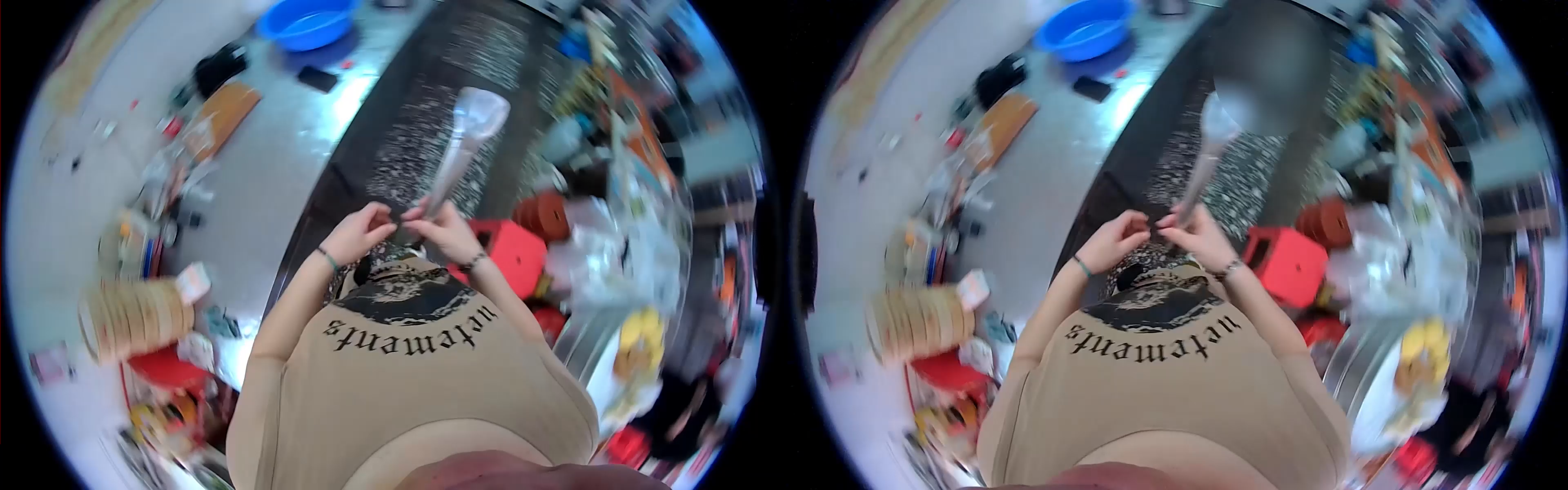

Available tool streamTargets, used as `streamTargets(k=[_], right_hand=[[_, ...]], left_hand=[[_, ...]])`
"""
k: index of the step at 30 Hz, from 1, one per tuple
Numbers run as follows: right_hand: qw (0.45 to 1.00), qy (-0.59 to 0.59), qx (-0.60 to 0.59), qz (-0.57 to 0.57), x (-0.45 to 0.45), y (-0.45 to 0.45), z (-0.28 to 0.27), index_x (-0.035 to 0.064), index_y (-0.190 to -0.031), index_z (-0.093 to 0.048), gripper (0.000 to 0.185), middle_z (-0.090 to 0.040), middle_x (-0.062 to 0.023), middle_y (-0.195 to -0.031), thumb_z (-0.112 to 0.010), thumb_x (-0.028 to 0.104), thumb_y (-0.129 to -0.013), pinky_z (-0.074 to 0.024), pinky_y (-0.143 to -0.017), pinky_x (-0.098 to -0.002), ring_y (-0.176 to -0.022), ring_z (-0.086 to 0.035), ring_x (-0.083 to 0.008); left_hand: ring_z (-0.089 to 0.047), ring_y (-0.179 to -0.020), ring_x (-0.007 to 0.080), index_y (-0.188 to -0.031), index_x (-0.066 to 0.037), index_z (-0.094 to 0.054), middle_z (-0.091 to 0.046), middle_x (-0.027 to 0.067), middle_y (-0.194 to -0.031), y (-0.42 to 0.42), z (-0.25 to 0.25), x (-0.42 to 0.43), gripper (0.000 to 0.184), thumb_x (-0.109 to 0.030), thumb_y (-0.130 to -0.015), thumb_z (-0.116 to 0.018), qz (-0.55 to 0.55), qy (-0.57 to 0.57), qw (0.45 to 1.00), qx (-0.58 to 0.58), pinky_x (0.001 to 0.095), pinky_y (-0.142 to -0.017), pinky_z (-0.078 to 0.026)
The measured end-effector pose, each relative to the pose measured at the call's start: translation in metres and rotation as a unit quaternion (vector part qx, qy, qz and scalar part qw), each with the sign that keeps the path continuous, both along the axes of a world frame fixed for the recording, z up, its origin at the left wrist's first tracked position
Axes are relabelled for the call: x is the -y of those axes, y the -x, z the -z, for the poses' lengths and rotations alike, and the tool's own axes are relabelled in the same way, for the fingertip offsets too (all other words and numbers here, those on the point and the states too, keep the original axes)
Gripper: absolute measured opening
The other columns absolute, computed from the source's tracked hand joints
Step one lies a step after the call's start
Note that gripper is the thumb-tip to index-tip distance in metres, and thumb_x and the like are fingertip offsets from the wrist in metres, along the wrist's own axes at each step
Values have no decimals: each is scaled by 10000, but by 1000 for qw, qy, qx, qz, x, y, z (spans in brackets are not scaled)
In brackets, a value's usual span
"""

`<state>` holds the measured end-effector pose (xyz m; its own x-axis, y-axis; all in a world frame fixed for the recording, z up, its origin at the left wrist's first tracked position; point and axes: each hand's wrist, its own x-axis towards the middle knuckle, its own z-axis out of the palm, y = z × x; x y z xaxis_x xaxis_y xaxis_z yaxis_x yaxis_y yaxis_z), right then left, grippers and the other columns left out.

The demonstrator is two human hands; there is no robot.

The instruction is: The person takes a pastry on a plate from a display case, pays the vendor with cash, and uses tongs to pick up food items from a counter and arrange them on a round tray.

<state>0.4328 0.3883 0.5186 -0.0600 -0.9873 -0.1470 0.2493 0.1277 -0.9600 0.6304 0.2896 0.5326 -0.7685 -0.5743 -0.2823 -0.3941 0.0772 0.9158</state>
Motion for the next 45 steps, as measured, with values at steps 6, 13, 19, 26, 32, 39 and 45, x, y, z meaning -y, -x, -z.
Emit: streamTargets(k=[6, 13, 19, 26, 32, 39, 45], right_hand=[[995, -79, 24, -60, 113, 47, 2, 26, -1186, -413, 392, -548, -35, -892, -609, 62, -848, -483, -683, -247, -750, -575, -114], [979, -131, -43, -152, 217, 27, 16, 42, -1133, -435, 325, -543, -18, -879, -596, 42, -851, -487, -676, -242, -727, -555, -93], [953, -149, -120, -236, 321, -11, 20, 29, -1109, -460, 298, -536, 1, -834, -610, 48, -853, -465, -659, -216, -726, -533, -69], [905, -161, -197, -340, 401, -59, 38, 13, -1104, -518, 280, -554, 11, -837, -622, 63, -850, -446, -669, -215, -731, -516, -66], [796, -133, -336, -485, 460, -102, 30, 8, -1240, -459, 499, -548, -45, -835, -676, 178, -824, -448, -715, -266, -753, -518, -111], [826, -101, -293, -471, 493, -124, 56, 8, -1127, -480, 366, -517, 16, -763, -649, 142, -831, -420, -623, -227, -689, -482, -68], [844, -136, -200, -478, 518, -121, 65, 11, -1182, -455, 448, -550, -6, -741, -667, 186, -829, -440, -561, -223, -630, -528, -71]], left_hand=[[-585, -866, 165, -1280, -22, -428, -591, 103, -1113, -45, 24, 109, 471, -231, -888, -585, -289, 78, 954, 22, 293, -799, -476], [-596, -939, 224, -1280, -37, -442, -547, 138, -1187, -153, 104, 272, 497, -230, -852, -604, -481, 163, 857, 92, 335, -840, -465], [-457, -1188, 340, -1293, -54, -433, -384, 226, -1337, -215, 168, 412, 541, -230, -811, -606, -598, 120, 770, 184, 396, -987, -385], [-289, -1308, 332, -1325, -141, -418, -322, 169, -1396, -277, 177, 517, 586, -331, -804, -608, -638, 186, 645, 378, 485, -1046, -278], [-470, -1175, 331, -1195, -132, -537, -504, 163, -1250, -337, 177, 538, 422, -321, -820, -571, -551, 119, 694, 448, 464, -940, -408], [-569, -1001, 380, -1047, -72, -602, -608, 225, -1060, -330, 179, 511, 290, -220, -831, -477, -581, 84, 755, 293, 450, -854, -444], [-596, -952, 340, -1027, -33, -595, -635, 194, -1007, -325, 137, 477, 281, -183, -831, -460, -701, 76, 697, 134, 409, -834, -449]])
